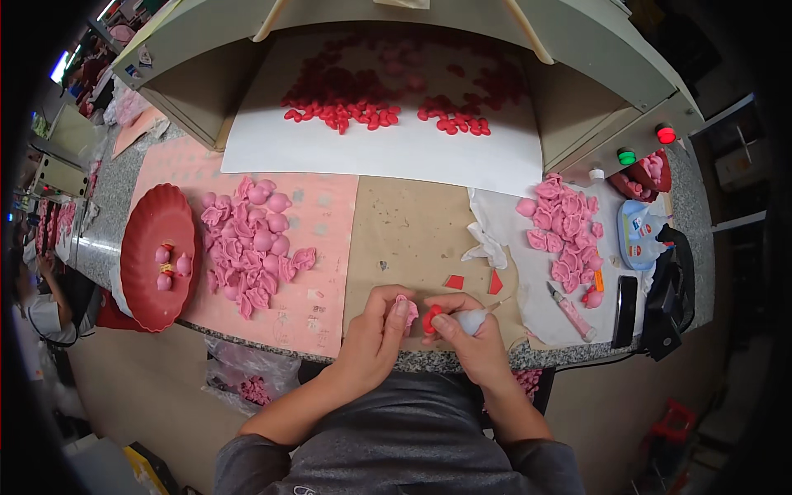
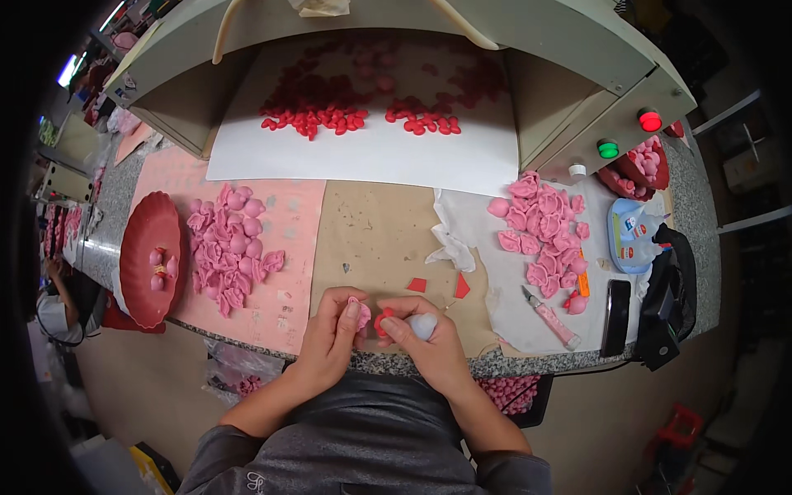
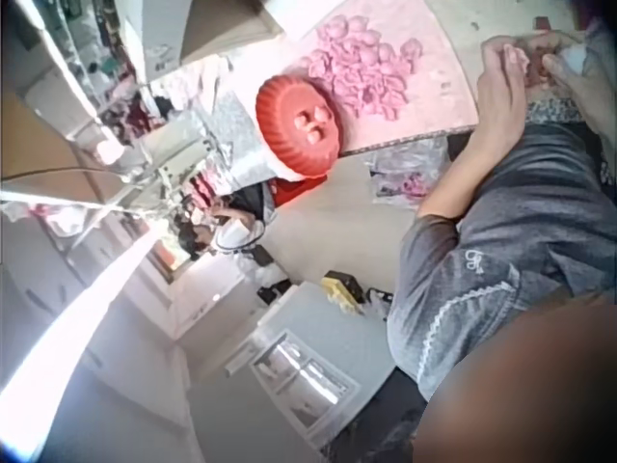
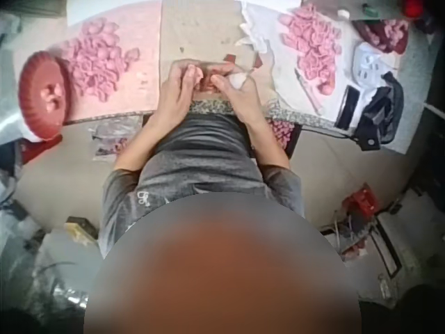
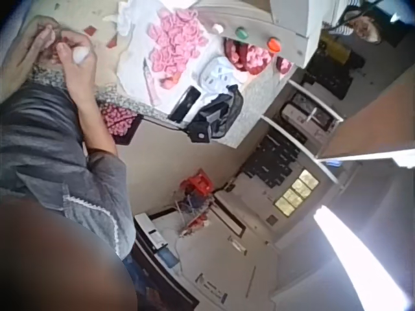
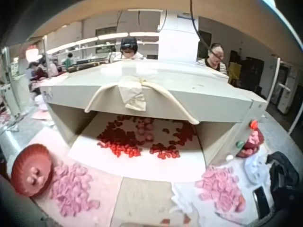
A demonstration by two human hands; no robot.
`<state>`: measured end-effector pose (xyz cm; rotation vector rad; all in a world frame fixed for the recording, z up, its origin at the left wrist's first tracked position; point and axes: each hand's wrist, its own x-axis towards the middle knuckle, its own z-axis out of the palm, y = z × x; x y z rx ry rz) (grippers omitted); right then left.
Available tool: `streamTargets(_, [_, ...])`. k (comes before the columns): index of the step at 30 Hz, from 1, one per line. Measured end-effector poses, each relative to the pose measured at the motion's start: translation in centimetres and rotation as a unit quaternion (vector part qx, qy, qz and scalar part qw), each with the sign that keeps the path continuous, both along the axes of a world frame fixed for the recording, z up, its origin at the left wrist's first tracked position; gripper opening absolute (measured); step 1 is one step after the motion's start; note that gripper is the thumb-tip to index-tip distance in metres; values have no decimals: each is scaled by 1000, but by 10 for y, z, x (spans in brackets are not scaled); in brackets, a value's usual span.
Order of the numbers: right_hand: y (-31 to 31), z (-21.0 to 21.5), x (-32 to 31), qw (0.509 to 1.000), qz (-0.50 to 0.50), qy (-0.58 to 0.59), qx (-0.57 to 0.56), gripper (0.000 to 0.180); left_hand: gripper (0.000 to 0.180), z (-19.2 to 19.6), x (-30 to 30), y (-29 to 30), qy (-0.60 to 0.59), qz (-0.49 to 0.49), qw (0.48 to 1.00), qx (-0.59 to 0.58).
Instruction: Assembling small pink clay components into decorative flower-like shapes using a liquid adhesive.
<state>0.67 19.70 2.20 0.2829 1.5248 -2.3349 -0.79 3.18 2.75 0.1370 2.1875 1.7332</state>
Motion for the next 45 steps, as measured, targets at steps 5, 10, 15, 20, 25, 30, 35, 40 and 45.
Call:
streamTargets(5, [-4,-4,-1,1000,7,10,28,23,24,-3,-1,4,71,13,997,-3])
streamTargets(10, [-10,2,-2,996,2,32,79,20,23,-6,2,6,83,5,996,21])
streamTargets(15, [-11,1,0,995,-31,28,90,18,22,4,-3,2,91,-28,995,27])
streamTargets(20, [1,2,3,995,78,-14,67,21,21,0,2,2,63,-40,996,42])
streamTargets(25, [-2,-1,9,994,65,7,89,21,21,-1,1,-1,70,-73,993,66])
streamTargets(30, [2,-2,8,994,82,-14,71,20,21,-7,-4,-7,-36,-116,983,135])
streamTargets(35, [2,-1,6,995,79,-59,0,22,21,-7,-1,-1,-72,-71,983,154])
streamTargets(40, [8,-6,5,993,97,-68,1,24,23,-7,0,-1,-77,-62,977,191])
streamTargets(45, [11,-6,6,991,102,-87,-26,20,30,-11,-1,-5,-75,-111,976,169])
